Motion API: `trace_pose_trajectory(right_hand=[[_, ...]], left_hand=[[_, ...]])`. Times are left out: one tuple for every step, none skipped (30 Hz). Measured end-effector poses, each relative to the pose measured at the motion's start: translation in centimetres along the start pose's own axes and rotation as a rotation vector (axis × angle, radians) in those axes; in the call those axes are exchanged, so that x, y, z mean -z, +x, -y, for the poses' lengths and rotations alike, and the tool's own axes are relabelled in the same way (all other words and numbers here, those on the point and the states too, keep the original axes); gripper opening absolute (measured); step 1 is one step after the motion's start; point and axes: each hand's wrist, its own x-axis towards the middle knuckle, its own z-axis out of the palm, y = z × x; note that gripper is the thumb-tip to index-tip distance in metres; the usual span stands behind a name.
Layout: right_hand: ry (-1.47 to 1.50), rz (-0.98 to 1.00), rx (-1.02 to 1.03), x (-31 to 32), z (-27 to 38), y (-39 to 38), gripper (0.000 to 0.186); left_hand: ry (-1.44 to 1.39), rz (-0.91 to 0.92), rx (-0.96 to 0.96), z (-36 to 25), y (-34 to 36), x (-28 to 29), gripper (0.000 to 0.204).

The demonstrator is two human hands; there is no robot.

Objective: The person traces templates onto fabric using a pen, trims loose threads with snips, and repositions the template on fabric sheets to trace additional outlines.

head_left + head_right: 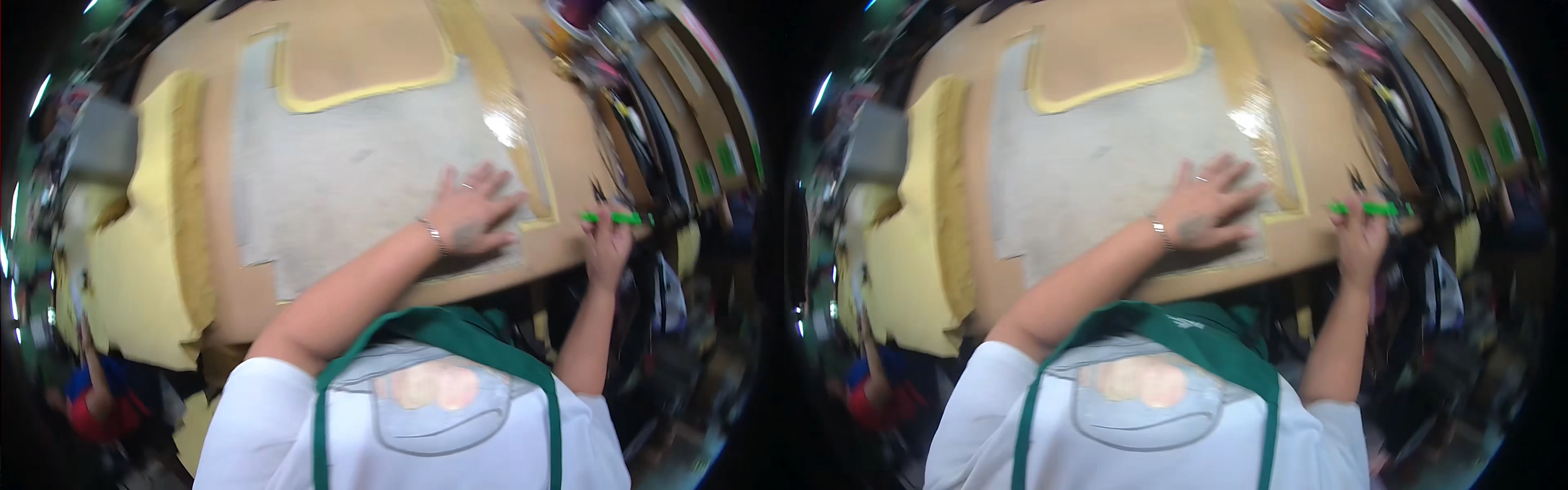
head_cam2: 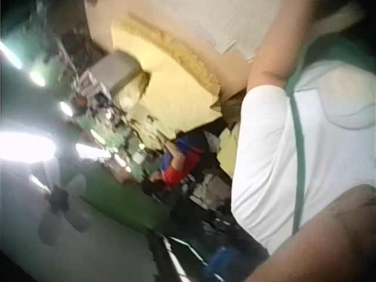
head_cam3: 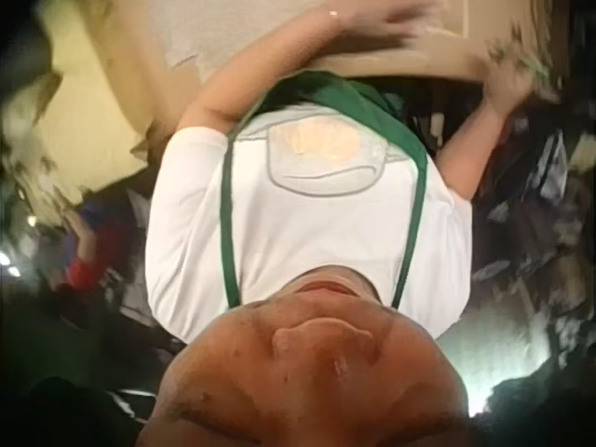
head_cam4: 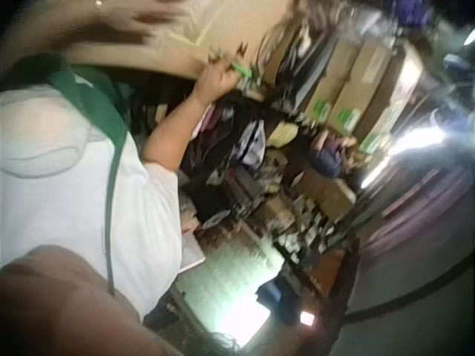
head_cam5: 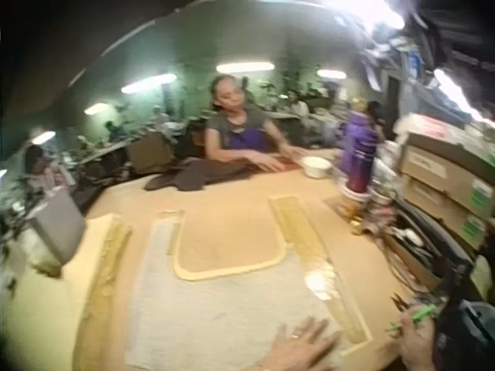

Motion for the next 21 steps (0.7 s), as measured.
trace_pose_trajectory(right_hand=[[0.057, -0.046, -0.044, 0.0, -0.2, -0.1, 0.011], [0.079, -0.023, -0.012, 0.0, -0.7, -0.2, 0.011], [0.057, -0.046, -0.035, 0.6, -1.0, -0.2, 0.011], [0.05, -0.042, -0.029, 0.8, -1.3, -0.1, 0.011], [0.07, -0.013, 0.005, 1.0, -1.3, 0.0, 0.011], [0.09, -0.009, 0.001, 0.7, -1.2, 0.1, 0.012], [0.11, -0.01, 0.0, 0.0, -1.0, 0.4, 0.013], [0.112, 0.016, 0.004, -0.9, -0.9, 0.5, 0.013], [0.123, 0.02, -0.02, -1.8, -0.9, 0.7, 0.014], [0.135, 0.021, -0.042, -2.8, -0.8, 1.0, 0.015], [0.133, 0.037, -0.034, -3.9, -0.7, 1.2, 0.015], [0.156, 0.068, -0.044, -5.3, -0.6, 1.2, 0.015], [0.177, 0.087, -0.05, -6.4, -0.2, 1.3, 0.015], [0.192, 0.13, -0.064, -7.4, 0.2, 1.4, 0.014], [0.189, 0.129, -0.051, -8.6, 0.6, 1.4, 0.014], [0.196, 0.14, -0.074, -10.2, 0.8, 1.1, 0.014], [0.202, 0.148, -0.096, -11.5, 1.0, 0.9, 0.013], [0.213, 0.173, -0.105, -12.5, 0.9, 0.8, 0.012], [0.205, 0.165, -0.098, -13.1, 0.7, 0.8, 0.012], [0.224, 0.183, -0.123, -13.6, 0.3, 0.9, 0.012], [0.243, 0.201, -0.149, -14.1, -0.1, 1.0, 0.012]], left_hand=[[-0.124, -0.076, -0.022, 0.7, 0.0, 0.5, 0.059], [-0.232, -0.361, -0.124, 2.1, -0.3, -0.4, 0.05], [-0.203, -0.394, -0.073, 3.0, -0.8, 0.4, 0.05], [-0.271, -0.448, -0.026, 3.8, -1.8, 1.3, 0.044], [-0.355, -0.499, 0.001, 4.6, -2.6, 2.0, 0.038], [-0.295, -0.596, 0.026, 5.6, -3.5, 2.7, 0.03], [-0.287, -0.617, 0.046, 6.8, -4.5, 3.5, 0.03], [-0.209, -0.658, 0.107, 8.0, -5.6, 4.2, 0.03], [-0.133, -0.696, 0.165, 9.0, -6.7, 4.8, 0.029], [-0.12, -0.687, 0.234, 9.7, -7.6, 5.3, 0.03], [-0.119, -0.703, 0.241, 10.3, -8.2, 5.8, 0.03], [-0.056, -0.695, 0.292, 10.9, -8.8, 6.1, 0.03], [0.005, -0.683, 0.332, 11.4, -8.9, 6.7, 0.03], [0.003, -0.694, 0.324, 11.9, -9.1, 7.1, 0.03], [0.04, -0.692, 0.337, 12.3, -9.2, 7.5, 0.031], [0.076, -0.689, 0.355, 12.9, -9.5, 7.6, 0.032], [0.072, -0.697, 0.347, 13.6, -9.7, 7.8, 0.032], [0.118, -0.705, 0.372, 14.3, -9.9, 8.0, 0.034], [0.16, -0.71, 0.396, 14.7, -10.1, 8.4, 0.036], [0.152, -0.712, 0.386, 15.0, -10.3, 8.8, 0.036], [0.156, -0.683, 0.442, 15.4, -10.5, 9.1, 0.039]])
